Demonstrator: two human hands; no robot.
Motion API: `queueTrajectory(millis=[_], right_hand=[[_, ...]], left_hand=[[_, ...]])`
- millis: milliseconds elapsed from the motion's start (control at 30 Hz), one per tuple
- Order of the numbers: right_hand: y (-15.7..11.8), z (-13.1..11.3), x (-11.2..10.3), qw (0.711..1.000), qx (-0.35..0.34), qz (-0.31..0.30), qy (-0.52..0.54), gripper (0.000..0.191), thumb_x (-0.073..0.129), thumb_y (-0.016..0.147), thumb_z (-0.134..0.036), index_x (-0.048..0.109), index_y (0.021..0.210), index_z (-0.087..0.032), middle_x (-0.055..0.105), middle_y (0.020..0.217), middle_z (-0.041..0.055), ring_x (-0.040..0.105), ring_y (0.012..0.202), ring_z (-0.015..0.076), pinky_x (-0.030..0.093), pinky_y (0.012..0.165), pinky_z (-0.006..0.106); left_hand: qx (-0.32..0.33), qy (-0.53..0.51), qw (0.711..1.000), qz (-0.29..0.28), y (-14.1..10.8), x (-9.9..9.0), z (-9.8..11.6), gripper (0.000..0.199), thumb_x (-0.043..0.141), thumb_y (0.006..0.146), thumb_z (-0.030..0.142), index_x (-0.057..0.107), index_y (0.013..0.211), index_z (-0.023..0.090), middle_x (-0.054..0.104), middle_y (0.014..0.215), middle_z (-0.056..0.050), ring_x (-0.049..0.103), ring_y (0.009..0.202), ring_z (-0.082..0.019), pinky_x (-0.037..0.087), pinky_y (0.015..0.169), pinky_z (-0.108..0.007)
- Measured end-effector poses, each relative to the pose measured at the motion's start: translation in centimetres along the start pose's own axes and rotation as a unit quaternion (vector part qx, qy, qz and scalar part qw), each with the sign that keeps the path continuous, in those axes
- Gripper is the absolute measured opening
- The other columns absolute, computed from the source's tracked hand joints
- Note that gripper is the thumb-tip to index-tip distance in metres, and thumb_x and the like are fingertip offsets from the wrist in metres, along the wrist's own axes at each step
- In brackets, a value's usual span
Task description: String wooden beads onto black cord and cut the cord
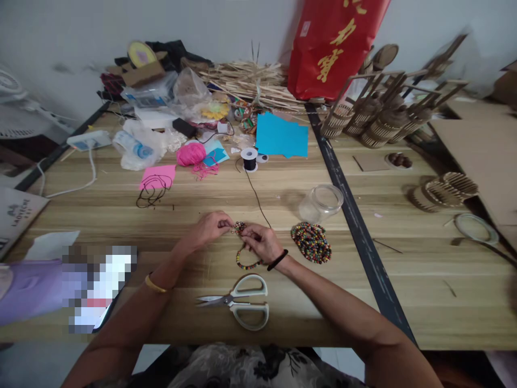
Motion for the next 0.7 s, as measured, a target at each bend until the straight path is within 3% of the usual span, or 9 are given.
queueTrajectory(millis=[300,400,533,700], right_hand=[[0.0,-0.4,0.1,1.0,-0.015,-0.004,-0.016,0.032,0.066,0.075,-0.046,0.058,0.08,-0.015,0.058,0.063,-0.0005,0.056,0.049,0.0082,0.046,0.045,0.018],[0.0,-0.5,0.2,0.999,-0.019,-0.01,-0.023,0.031,0.066,0.076,-0.045,0.058,0.08,-0.015,0.057,0.062,-0.0008,0.055,0.048,0.0083,0.046,0.046,0.019],[-0.1,-1.0,0.2,0.997,-0.048,-0.021,-0.063,0.026,0.062,0.081,-0.042,0.059,0.08,-0.015,0.056,0.061,-0.001,0.054,0.05,0.0092,0.045,0.048,0.02],[-0.1,-1.4,0.2,0.992,-0.077,-0.031,-0.095,0.021,0.057,0.085,-0.036,0.058,0.081,-0.015,0.054,0.062,-0.0009,0.051,0.051,0.0085,0.043,0.049,0.02]], left_hand=[[0.017,-0.018,0.999,0.032,-0.3,-0.2,0.2,0.007,0.063,0.072,0.012,0.069,0.074,0.014,0.063,0.07,-0.003,0.054,0.063,-0.012,0.041,0.061,-0.022],[-0.008,-0.115,0.992,0.043,-0.5,-0.1,-0.9,0.008,0.065,0.073,0.019,0.069,0.076,0.013,0.065,0.071,-0.004,0.057,0.064,-0.012,0.043,0.059,-0.022],[-0.029,-0.28,0.96,0.01,-0.5,0.8,-1.6,0.018,0.068,0.071,0.026,0.068,0.079,0.01,0.07,0.075,-0.007,0.062,0.065,-0.012,0.048,0.062,-0.022],[-0.032,-0.357,0.932,-0.047,-0.5,1.5,-0.9,0.022,0.074,0.064,0.028,0.067,0.074,0.01,0.07,0.07,-0.006,0.062,0.06,-0.01,0.049,0.06,-0.021]])
Point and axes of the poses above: each hand's wrist, its own y-axis towards the middle knuckle, its own x-axis out of the palm, z = x × y, the point moved 8 cm from there along y, towards the middle knuckle
